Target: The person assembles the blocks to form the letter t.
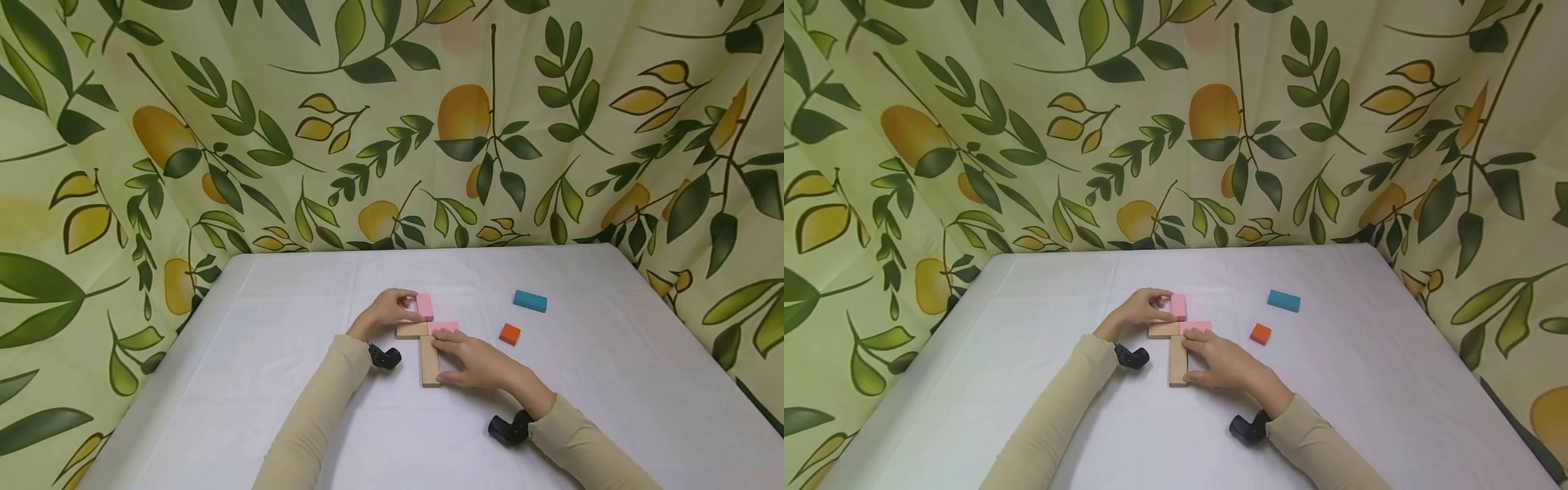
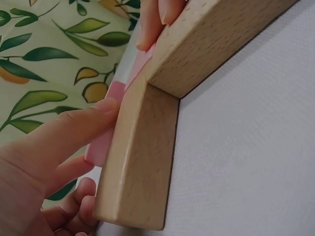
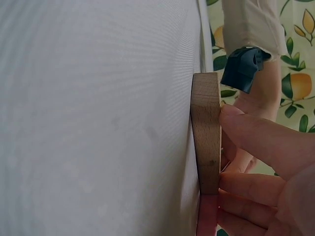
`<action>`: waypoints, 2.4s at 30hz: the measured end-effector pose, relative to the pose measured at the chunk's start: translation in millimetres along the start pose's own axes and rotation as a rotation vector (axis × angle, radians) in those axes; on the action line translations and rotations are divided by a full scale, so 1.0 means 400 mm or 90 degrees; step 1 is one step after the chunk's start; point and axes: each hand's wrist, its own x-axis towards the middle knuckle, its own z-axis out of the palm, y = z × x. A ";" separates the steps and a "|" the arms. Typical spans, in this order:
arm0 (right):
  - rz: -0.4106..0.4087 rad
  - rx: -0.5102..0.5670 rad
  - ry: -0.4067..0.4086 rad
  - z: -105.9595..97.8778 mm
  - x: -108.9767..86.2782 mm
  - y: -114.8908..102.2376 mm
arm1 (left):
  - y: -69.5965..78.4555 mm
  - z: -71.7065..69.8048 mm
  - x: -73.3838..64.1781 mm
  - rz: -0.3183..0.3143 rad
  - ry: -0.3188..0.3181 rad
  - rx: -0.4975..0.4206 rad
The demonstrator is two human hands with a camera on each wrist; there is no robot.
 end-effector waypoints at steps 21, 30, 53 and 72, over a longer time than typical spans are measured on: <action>-0.004 0.000 0.002 0.003 0.001 0.001 | 0.001 -0.003 0.003 -0.043 -0.060 -0.006; -0.009 -0.004 0.006 0.000 -0.001 -0.001 | 0.003 -0.003 0.004 -0.046 -0.068 -0.008; -0.004 0.000 0.004 0.001 0.000 0.000 | -0.005 0.002 0.016 -0.045 -0.067 0.002; -0.004 0.001 -0.002 -0.002 -0.002 0.001 | 0.020 0.016 -0.028 0.010 0.008 0.047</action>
